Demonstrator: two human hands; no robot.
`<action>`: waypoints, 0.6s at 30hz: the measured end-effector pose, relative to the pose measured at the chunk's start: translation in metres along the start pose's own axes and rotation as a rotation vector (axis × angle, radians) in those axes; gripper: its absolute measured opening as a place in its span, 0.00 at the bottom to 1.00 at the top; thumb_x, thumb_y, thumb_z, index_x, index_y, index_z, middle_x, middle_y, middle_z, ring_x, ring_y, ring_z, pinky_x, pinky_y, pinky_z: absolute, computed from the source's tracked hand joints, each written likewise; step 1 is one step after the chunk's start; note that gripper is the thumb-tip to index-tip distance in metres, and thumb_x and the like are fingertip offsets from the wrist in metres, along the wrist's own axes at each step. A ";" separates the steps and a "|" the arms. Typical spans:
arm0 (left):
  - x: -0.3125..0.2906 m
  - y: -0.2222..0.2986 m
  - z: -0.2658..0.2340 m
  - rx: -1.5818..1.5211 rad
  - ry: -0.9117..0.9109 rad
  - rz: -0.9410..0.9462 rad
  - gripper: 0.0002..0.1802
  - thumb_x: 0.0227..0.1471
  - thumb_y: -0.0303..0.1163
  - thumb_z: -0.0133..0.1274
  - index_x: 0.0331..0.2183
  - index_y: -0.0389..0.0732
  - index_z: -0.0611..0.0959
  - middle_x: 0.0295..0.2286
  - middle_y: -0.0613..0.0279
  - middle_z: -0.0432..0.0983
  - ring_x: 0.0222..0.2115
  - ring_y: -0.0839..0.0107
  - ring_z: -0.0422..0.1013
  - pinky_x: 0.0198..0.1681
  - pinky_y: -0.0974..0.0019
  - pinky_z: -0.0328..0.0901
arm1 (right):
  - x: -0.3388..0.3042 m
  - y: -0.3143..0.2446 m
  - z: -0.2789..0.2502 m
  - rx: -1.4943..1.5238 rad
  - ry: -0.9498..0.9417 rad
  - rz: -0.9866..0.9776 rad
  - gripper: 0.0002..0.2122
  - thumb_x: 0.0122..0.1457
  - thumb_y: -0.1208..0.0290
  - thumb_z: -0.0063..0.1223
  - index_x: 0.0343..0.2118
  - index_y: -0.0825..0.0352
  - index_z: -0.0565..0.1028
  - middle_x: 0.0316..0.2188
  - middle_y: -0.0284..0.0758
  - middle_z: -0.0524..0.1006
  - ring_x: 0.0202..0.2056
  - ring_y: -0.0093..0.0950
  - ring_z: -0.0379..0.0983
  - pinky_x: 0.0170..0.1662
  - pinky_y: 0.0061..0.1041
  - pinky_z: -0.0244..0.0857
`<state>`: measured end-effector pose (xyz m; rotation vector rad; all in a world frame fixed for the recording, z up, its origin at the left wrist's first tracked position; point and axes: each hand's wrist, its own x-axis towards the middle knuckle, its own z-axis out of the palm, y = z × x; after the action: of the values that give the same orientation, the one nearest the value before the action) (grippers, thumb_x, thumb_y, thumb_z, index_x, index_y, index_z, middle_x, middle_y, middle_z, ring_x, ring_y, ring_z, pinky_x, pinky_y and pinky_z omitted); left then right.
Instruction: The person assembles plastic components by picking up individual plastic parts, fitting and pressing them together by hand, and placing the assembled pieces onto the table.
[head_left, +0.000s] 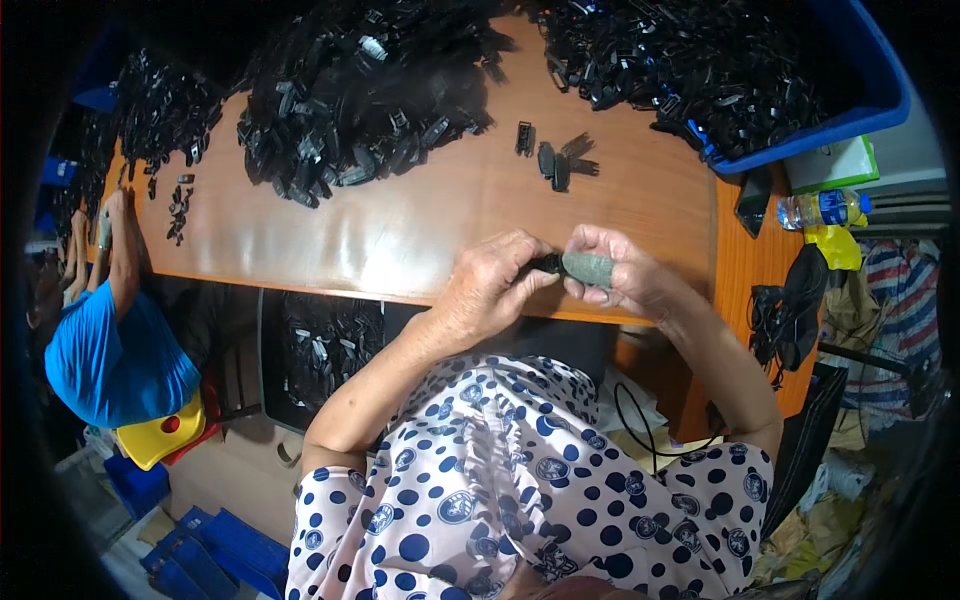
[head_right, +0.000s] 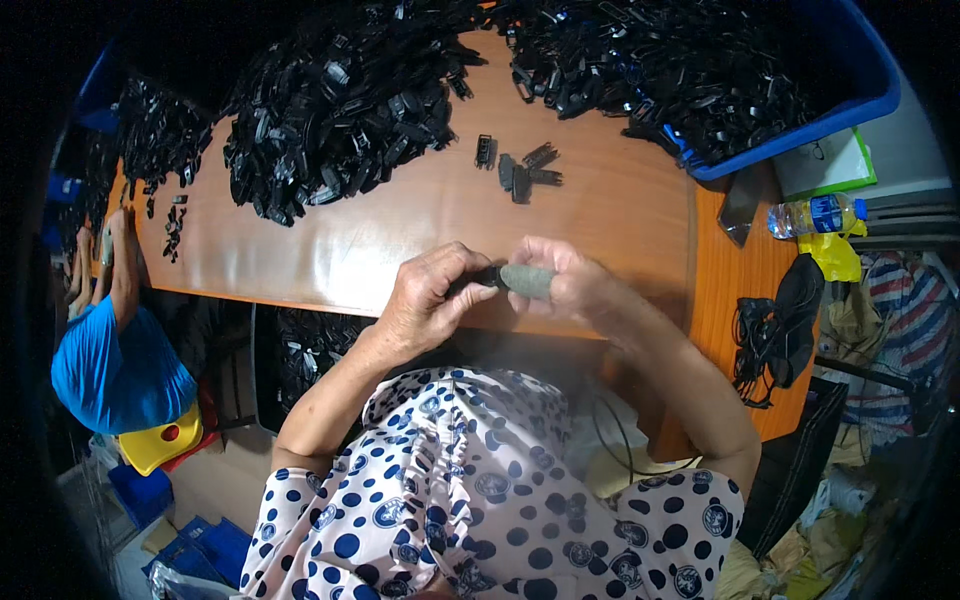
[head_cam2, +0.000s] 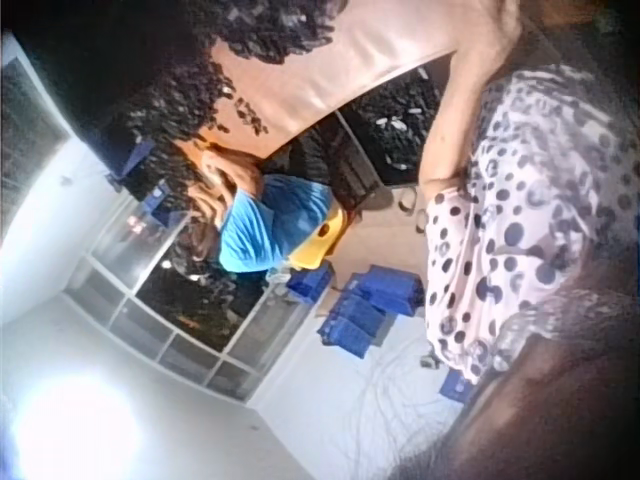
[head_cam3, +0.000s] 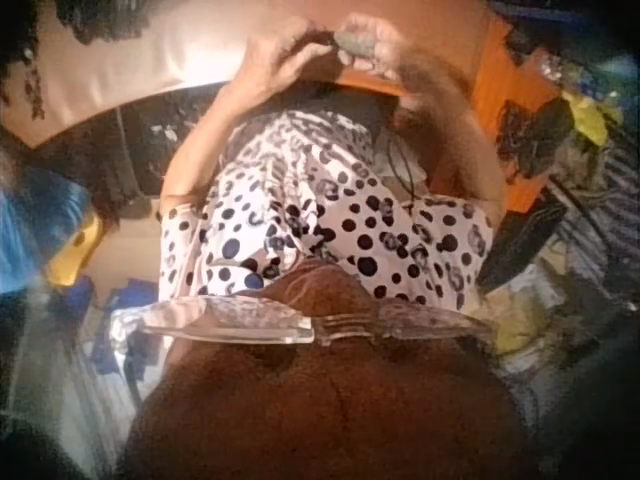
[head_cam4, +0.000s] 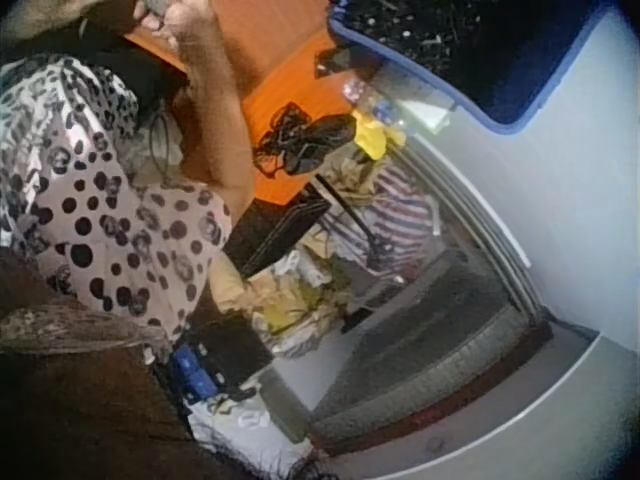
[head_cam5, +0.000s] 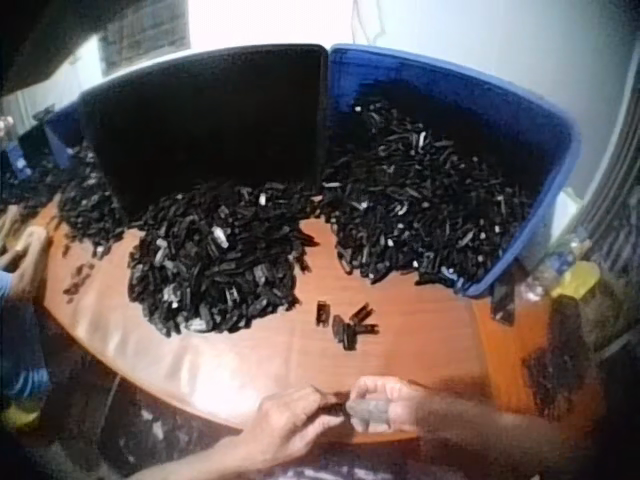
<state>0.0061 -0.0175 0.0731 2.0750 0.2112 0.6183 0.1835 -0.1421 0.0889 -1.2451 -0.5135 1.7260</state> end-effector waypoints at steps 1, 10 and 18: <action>0.002 -0.002 0.004 -0.034 -0.020 -0.046 0.12 0.44 0.26 0.61 0.33 0.33 0.79 0.25 0.54 0.74 0.27 0.63 0.73 0.30 0.66 0.67 | -0.002 0.002 -0.002 0.005 0.005 -0.003 0.10 0.58 0.70 0.53 0.38 0.64 0.65 0.27 0.34 0.73 0.21 0.14 0.63 0.19 0.11 0.51; 0.039 -0.026 0.037 -0.908 0.171 -0.450 0.08 0.48 0.24 0.59 0.34 0.37 0.81 0.52 0.54 0.57 0.35 0.70 0.72 0.42 0.67 0.69 | 0.006 -0.013 -0.006 0.063 0.031 -0.319 0.19 0.62 0.67 0.47 0.54 0.65 0.63 0.31 0.27 0.72 0.35 0.15 0.69 0.39 0.14 0.60; 0.063 -0.016 0.043 -1.418 0.211 -0.708 0.12 0.53 0.30 0.57 0.40 0.41 0.78 0.25 0.67 0.75 0.20 0.75 0.71 0.28 0.71 0.69 | 0.038 -0.013 -0.032 0.128 -0.031 -0.377 0.24 0.61 0.65 0.47 0.58 0.68 0.58 0.36 0.31 0.71 0.28 0.15 0.68 0.28 0.12 0.62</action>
<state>0.0829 -0.0162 0.0624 0.4964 0.4340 0.3322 0.2152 -0.1089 0.0659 -0.9613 -0.6037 1.4361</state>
